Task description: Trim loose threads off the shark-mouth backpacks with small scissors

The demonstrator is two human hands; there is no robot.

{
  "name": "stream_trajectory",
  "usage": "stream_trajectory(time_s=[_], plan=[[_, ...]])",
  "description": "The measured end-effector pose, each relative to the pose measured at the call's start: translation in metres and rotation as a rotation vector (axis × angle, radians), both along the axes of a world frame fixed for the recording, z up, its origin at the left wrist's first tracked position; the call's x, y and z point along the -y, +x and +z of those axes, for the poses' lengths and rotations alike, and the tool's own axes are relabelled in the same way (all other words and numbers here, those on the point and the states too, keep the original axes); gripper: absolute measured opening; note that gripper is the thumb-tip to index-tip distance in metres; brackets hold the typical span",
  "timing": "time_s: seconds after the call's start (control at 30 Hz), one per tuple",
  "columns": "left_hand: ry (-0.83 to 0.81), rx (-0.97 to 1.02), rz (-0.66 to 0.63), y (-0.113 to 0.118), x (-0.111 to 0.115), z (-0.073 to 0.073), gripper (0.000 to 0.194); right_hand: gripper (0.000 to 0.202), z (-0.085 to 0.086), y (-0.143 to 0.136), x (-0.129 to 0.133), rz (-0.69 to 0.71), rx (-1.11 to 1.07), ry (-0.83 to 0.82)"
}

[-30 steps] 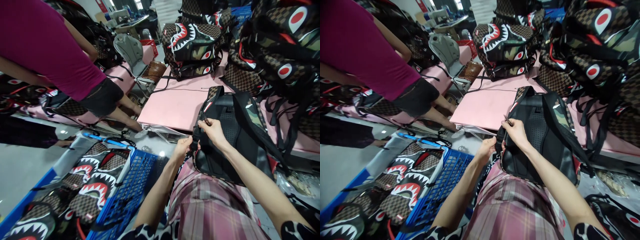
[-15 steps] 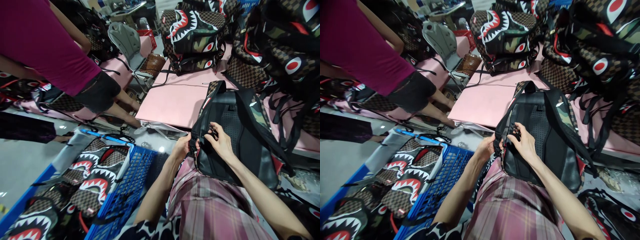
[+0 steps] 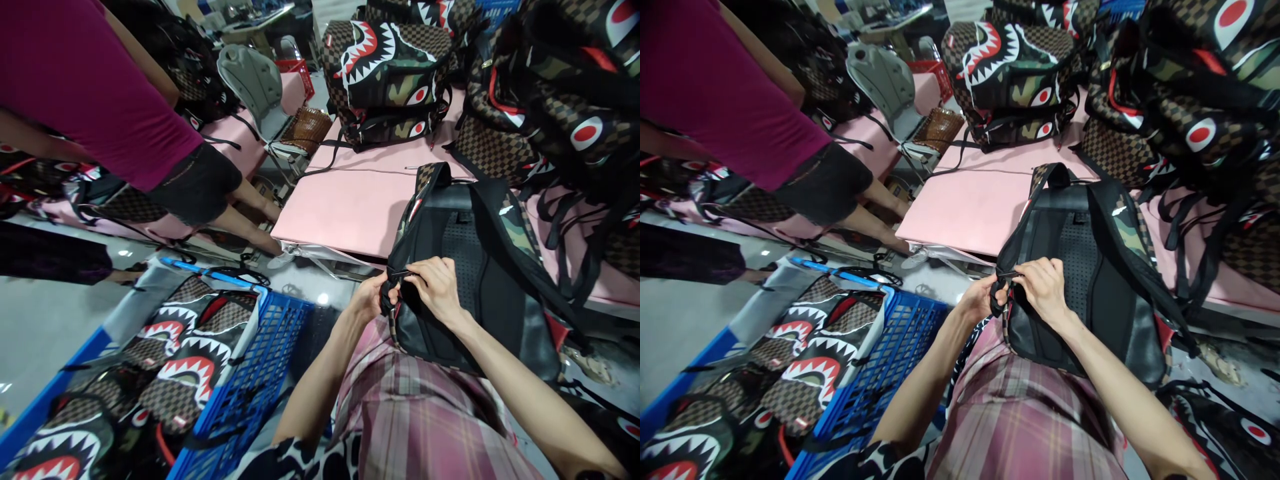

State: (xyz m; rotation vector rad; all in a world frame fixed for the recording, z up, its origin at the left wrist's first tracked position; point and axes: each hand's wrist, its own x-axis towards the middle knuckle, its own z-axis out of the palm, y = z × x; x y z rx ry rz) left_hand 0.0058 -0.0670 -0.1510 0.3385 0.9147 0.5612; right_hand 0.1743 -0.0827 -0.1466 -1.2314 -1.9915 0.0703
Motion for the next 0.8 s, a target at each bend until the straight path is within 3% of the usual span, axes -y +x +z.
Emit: stream_trajectory(time_s=[0.2,0.33,0.57,0.8], plan=[[0.005,0.027,-0.006,-0.001,0.0,-0.002,0.047,0.014,0.001,0.005,0.001,-0.084,-0.154,-0.053],[0.016,0.009,-0.008,-0.001,0.001,-0.001,0.046,0.013,0.002,0.005,0.003,-0.021,-0.046,-0.021],[0.211,-0.09,0.118,0.003,0.012,0.008,0.041,0.014,0.006,0.003,0.008,-0.079,-0.042,-0.007],[0.281,-0.178,0.168,0.006,0.02,0.023,0.041,0.011,0.013,-0.002,0.013,-0.119,0.105,0.083]])
